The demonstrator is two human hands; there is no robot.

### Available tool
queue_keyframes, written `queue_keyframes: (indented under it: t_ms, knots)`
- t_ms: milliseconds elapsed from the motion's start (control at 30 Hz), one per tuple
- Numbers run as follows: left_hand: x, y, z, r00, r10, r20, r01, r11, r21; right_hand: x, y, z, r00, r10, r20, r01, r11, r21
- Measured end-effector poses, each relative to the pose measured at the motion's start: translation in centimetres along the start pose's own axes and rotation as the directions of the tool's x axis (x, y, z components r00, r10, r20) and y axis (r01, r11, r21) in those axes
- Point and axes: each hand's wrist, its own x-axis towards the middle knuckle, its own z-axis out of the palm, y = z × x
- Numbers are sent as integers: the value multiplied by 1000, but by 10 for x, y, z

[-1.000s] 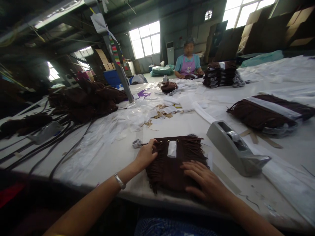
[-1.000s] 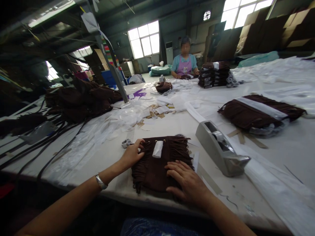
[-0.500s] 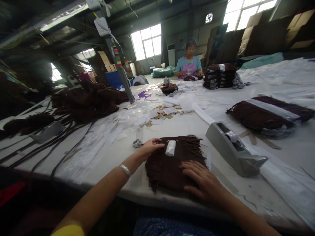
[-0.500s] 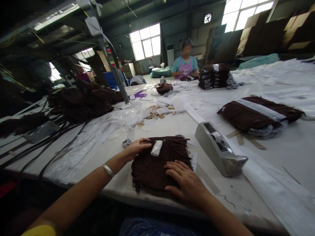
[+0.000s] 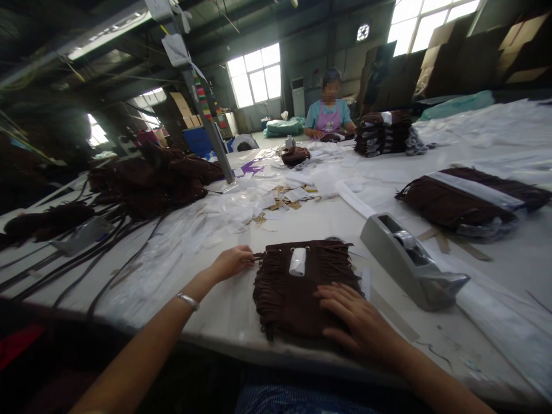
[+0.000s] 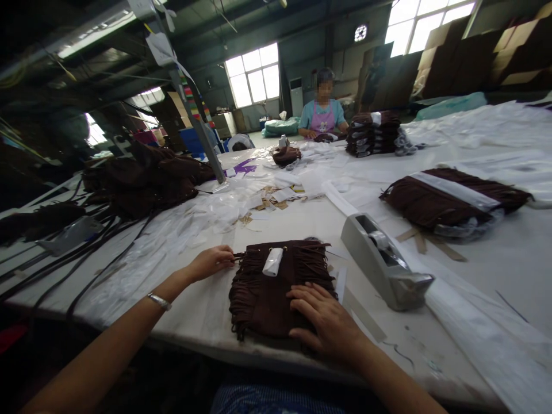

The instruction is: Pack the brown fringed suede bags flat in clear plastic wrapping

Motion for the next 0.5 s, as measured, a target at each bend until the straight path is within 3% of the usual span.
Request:
queue_keyframes:
  t_ms: [200, 500]
  knots:
    - [8, 2, -13, 999, 47, 11, -48, 964, 260, -1, 2, 2, 1000, -3, -1, 3, 1000, -8]
    - [22, 21, 6, 979, -128, -158, 186, 874, 448, -1, 3, 3, 1000, -12, -4, 12, 1000, -3]
